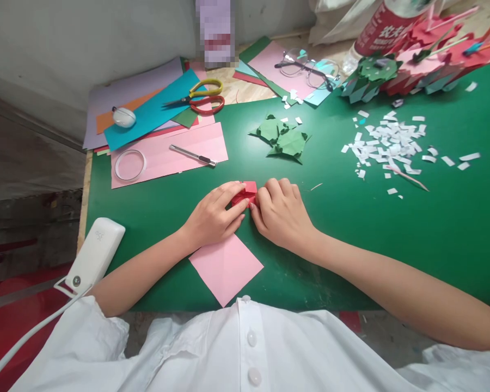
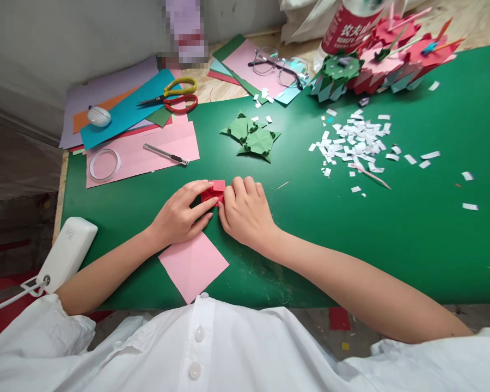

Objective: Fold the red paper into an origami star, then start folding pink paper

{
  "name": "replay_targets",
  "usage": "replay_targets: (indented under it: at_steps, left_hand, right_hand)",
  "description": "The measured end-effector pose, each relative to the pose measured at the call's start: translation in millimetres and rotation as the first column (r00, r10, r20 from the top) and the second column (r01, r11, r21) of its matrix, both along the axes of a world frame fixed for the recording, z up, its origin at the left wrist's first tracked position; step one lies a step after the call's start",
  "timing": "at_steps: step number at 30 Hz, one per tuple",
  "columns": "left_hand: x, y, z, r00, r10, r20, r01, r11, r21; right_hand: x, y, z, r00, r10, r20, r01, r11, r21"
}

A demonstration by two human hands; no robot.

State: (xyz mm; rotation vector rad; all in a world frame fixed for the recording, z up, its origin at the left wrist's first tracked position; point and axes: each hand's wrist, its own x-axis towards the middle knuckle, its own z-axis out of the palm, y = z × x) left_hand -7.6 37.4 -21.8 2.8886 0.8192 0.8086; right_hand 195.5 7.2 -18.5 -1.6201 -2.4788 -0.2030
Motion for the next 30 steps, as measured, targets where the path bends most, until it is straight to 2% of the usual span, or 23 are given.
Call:
replay_targets:
  at_steps: [6,9,16,23,30]
  left_hand:
    - [-1.5,0.4,-3.7,0.999,-0.013,0.029,0.014,0.999,-0.048]
    - [-2.9,1.3,-4.6,0.999,-0.010,0.031,0.012,0.998,-0.061]
    - [-4.0,1.8,-3.6,0.998,-0.054,0.034,0.054,0.999,-0.005]
    - [-2.1,1.1,-4.4,0.999,-0.018,0.051,0.018,1.000,0.009]
    - [-2.3,2.3,-3.3,0.997,-0.059,0.057,0.061,0.998,-0.021]
  right_hand:
    - [10.4,8.6,-2.8,0.988,0.051,-0.144,-0.050,0.999,0.011]
    - [12.7,8.9,-1.9,0.984,0.072,-0.165,-0.072,0.997,0.009]
    - [13.6,6.6,-1.4,0.979,0.054,-0.199,-0.063,0.997,-0.040]
    - [15.1,13.4,-5.7,0.899,-0.013,-0.438,-0.070,0.983,-0.171]
    - [12.3,14.7,-2.5,0.816,-0.048,-0.576,-0.081,0.977,-0.197]
